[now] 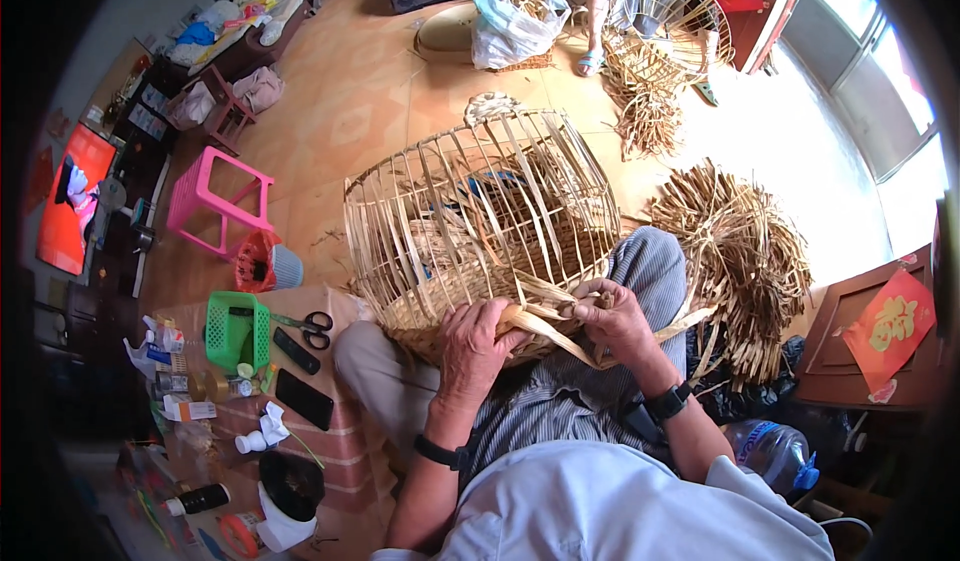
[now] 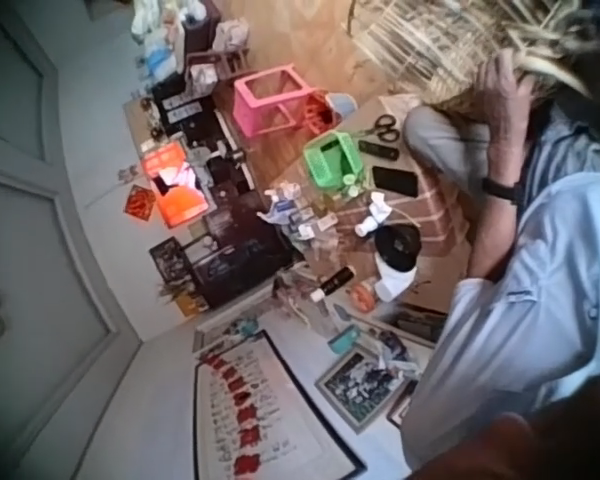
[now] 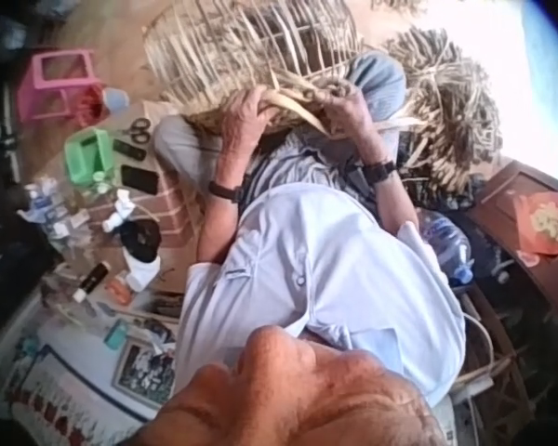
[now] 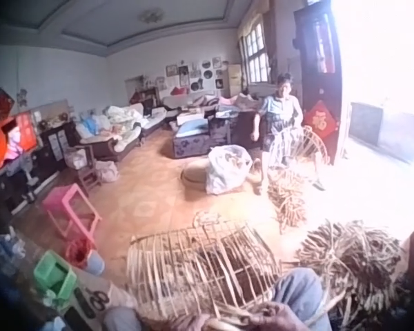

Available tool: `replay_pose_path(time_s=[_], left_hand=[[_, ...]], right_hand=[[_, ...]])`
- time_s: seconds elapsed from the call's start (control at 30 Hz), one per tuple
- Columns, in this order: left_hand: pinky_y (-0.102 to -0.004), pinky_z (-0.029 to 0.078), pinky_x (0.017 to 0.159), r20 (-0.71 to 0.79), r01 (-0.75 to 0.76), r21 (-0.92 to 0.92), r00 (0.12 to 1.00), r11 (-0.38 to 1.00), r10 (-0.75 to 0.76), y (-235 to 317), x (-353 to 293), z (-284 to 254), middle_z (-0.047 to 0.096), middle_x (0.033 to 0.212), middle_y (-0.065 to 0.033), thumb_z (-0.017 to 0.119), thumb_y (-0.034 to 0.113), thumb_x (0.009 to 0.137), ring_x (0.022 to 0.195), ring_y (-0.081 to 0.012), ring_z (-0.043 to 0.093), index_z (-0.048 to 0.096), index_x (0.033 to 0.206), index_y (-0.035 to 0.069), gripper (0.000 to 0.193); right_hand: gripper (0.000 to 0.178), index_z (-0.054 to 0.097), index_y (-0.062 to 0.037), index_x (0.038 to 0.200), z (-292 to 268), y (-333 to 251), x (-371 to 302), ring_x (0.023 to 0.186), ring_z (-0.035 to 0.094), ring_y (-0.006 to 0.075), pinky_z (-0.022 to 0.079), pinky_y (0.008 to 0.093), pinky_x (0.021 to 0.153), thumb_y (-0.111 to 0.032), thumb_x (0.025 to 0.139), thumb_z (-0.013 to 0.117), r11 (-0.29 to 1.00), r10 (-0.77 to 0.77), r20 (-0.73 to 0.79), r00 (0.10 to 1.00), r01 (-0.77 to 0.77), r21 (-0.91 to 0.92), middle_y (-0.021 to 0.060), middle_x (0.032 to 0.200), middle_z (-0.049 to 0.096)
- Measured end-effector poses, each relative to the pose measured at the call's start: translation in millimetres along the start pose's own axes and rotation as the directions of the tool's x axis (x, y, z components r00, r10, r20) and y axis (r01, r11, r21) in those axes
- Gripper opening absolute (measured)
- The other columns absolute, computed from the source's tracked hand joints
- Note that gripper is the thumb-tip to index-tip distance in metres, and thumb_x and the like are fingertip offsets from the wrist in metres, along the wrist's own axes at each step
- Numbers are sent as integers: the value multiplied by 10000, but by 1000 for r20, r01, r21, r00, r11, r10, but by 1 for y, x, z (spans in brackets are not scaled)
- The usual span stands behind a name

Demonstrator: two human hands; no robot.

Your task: Weaving a large bamboo or reed basket by hand.

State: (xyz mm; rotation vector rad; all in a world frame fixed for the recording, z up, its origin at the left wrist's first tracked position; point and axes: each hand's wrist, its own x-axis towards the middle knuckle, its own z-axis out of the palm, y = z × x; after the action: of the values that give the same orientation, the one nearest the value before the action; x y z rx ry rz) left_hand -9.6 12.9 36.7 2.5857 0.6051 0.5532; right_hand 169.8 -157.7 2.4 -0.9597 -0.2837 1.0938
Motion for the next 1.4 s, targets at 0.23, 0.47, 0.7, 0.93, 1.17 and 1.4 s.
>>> replay_pose_path(time_s=[0.23,0.47,0.7,0.93,1.17,1.4], left_hand=[[-455,472,960,32,-58,-68,998,996,60,7,5,-32,716,1062,-119,753,205,888,994,-309,667,666,1179,75,330],[-406,520,909,-127,-63,82,989,995,73,30,17,-21,655,1115,-86,742,112,879,1021,-281,630,680,1149,63,281],[-434,545,863,59,62,43,996,997,-65,28,20,-19,678,1080,-162,739,108,884,1010,-364,659,600,1245,48,392],[-509,548,781,297,366,-231,909,902,-293,19,25,-8,695,1045,-225,628,120,928,954,-445,676,533,1193,61,287],[-496,500,707,159,209,-173,970,963,-182,23,41,-6,612,799,-213,707,190,923,790,-408,640,545,830,1,265],[-506,471,729,78,96,-234,994,968,-80,16,37,5,569,805,-202,712,91,892,797,-397,596,497,854,-4,238]], right_hand=[[300,634,-1,1087,11,-17,6,858,720,152,567,258,728,-108,874,817,993,26,32,999,-22,-118,107,936,747],[370,636,28,1104,33,-25,10,746,658,147,516,364,641,-279,939,759,380,-87,225,971,241,-893,66,842,708],[201,697,-32,1027,4,-41,-17,506,516,41,359,208,420,-231,1006,680,955,216,-79,973,-228,-191,-10,682,641],[349,675,-17,825,14,-17,-15,623,588,74,466,259,560,-311,1010,643,783,123,-243,962,-244,-573,6,679,627],[224,622,-125,994,-93,-34,-49,380,339,36,226,201,347,-321,1072,546,999,11,-418,908,-23,-22,16,845,699],[255,581,34,1107,-89,-64,-95,771,665,154,538,279,669,-95,942,725,705,254,-256,933,-359,-611,114,941,693]])
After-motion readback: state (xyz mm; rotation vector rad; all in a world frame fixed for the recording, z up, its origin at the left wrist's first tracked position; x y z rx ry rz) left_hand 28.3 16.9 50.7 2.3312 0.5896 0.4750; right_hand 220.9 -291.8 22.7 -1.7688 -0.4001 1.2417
